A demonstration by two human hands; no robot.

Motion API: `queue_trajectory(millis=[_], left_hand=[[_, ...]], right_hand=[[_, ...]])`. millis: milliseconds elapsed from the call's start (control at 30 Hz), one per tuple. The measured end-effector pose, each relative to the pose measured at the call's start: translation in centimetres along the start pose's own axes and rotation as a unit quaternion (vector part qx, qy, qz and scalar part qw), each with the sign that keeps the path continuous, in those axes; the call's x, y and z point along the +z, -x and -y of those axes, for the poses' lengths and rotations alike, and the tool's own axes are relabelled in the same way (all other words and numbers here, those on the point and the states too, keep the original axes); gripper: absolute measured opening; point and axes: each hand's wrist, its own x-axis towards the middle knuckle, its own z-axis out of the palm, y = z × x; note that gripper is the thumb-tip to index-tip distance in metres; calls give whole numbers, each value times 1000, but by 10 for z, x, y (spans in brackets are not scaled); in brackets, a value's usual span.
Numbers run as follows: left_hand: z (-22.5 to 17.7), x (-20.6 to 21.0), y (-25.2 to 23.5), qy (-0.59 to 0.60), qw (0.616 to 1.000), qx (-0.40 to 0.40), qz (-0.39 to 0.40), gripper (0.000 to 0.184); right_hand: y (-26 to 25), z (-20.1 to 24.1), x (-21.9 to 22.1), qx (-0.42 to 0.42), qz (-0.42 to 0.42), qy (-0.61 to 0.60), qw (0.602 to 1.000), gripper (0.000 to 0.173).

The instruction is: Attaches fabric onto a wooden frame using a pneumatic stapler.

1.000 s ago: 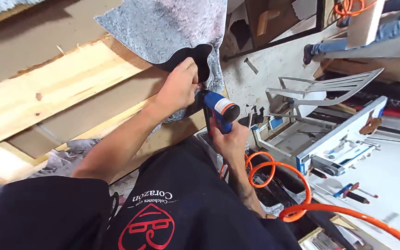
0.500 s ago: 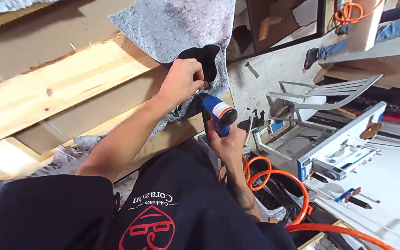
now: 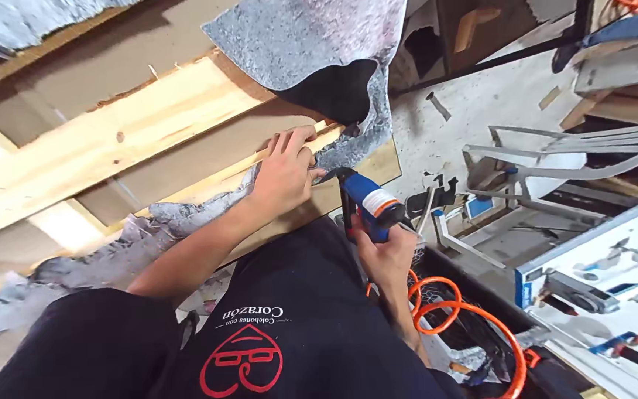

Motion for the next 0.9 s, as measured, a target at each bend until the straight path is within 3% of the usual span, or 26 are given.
queue_trajectory(millis=[267,467,767,900], left_hand=[[-11,26,-5,-34,982,-92,-161,24],[-6,8,-6,43,985,-121,-118,15],[8,-12,-13,82,993,-65,-48,20],[19,-20,-11,89,994,-51,-31,23]], right_hand=[[-7,14,28,-14,1,-11,1000,21],[-9,31,43,-3,-29,4,1000,17],[-6,42,43,22,-28,-19,999,17],[0,55,51,-4,-9,16,1000,24]])
